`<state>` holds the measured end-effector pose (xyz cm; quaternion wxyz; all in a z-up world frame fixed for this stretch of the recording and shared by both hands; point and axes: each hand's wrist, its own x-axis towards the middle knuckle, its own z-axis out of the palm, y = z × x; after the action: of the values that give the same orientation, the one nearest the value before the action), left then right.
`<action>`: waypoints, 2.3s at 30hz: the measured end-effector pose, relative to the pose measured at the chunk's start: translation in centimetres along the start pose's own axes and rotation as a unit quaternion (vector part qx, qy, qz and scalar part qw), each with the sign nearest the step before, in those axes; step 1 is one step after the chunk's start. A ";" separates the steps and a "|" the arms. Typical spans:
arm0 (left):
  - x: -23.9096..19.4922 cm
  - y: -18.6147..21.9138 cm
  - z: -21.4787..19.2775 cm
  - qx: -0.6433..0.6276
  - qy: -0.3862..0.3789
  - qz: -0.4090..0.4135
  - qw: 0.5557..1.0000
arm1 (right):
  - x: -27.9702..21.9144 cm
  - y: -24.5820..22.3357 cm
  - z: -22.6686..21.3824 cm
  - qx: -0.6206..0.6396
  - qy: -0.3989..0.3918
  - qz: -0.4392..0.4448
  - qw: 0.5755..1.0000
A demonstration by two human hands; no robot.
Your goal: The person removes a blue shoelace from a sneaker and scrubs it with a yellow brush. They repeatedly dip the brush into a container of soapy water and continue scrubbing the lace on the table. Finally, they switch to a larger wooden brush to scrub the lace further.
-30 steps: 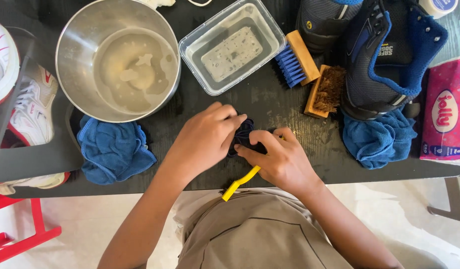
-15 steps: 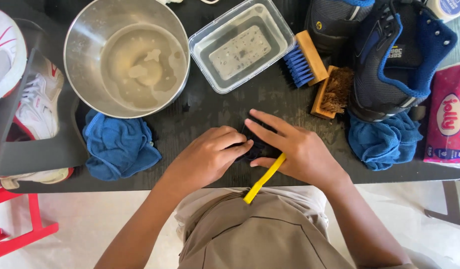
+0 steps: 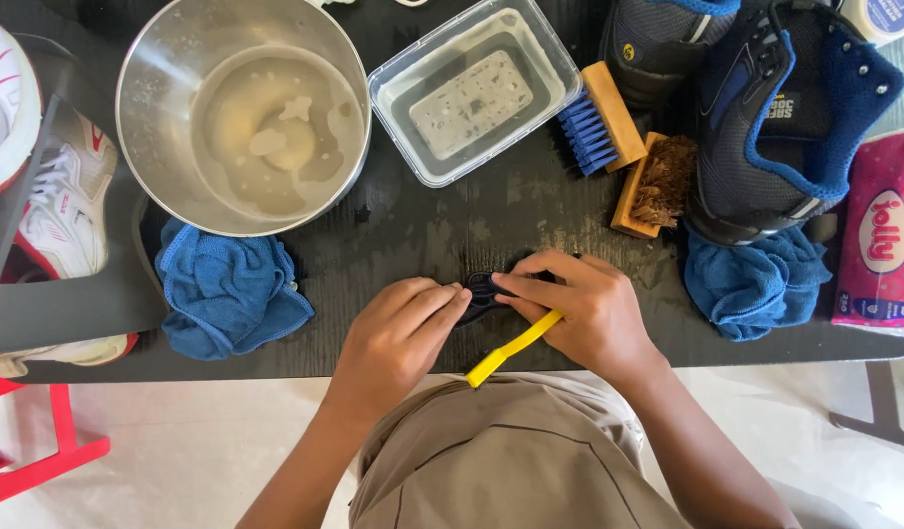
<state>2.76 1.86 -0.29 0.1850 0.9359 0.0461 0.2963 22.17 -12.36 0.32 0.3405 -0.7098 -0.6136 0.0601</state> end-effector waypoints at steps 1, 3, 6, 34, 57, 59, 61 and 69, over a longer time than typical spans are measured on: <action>-0.1 0.1 0.2 0.010 0.007 0.006 1.000 | 0.0 0.0 -0.1 -0.008 -0.002 -0.009 1.000; -0.3 0.3 0.4 0.020 0.013 0.011 1.000 | -0.2 0.1 -0.2 -0.015 -0.005 -0.017 1.000; 0.0 0.4 0.5 0.020 0.011 0.010 1.000 | -0.2 0.3 -0.6 -0.038 -0.020 -0.075 0.996; 1.9 -1.1 -1.3 0.120 0.087 -0.156 0.977 | 13.8 -6.9 -3.2 0.027 -0.105 -0.094 0.990; 3.2 -2.2 -1.2 0.101 0.035 -0.204 0.973 | 14.1 -2.8 -5.4 -0.039 0.028 -0.028 0.998; 3.9 -2.5 -1.1 0.061 -0.010 -0.220 0.974 | 12.7 -1.5 -6.1 -0.045 0.050 0.047 0.997; 3.9 -2.8 -0.3 0.056 -0.031 -0.227 0.972 | 12.6 -0.7 -6.0 -0.048 0.041 0.064 0.996; 3.5 -2.5 -0.2 0.035 -0.089 -0.205 0.974 | 12.0 1.9 -7.4 -0.026 -0.049 0.074 0.996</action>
<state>5.58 4.99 0.85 0.2123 0.9351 0.2304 0.1655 30.33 -4.44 8.87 0.2857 -0.7581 -0.5770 0.1039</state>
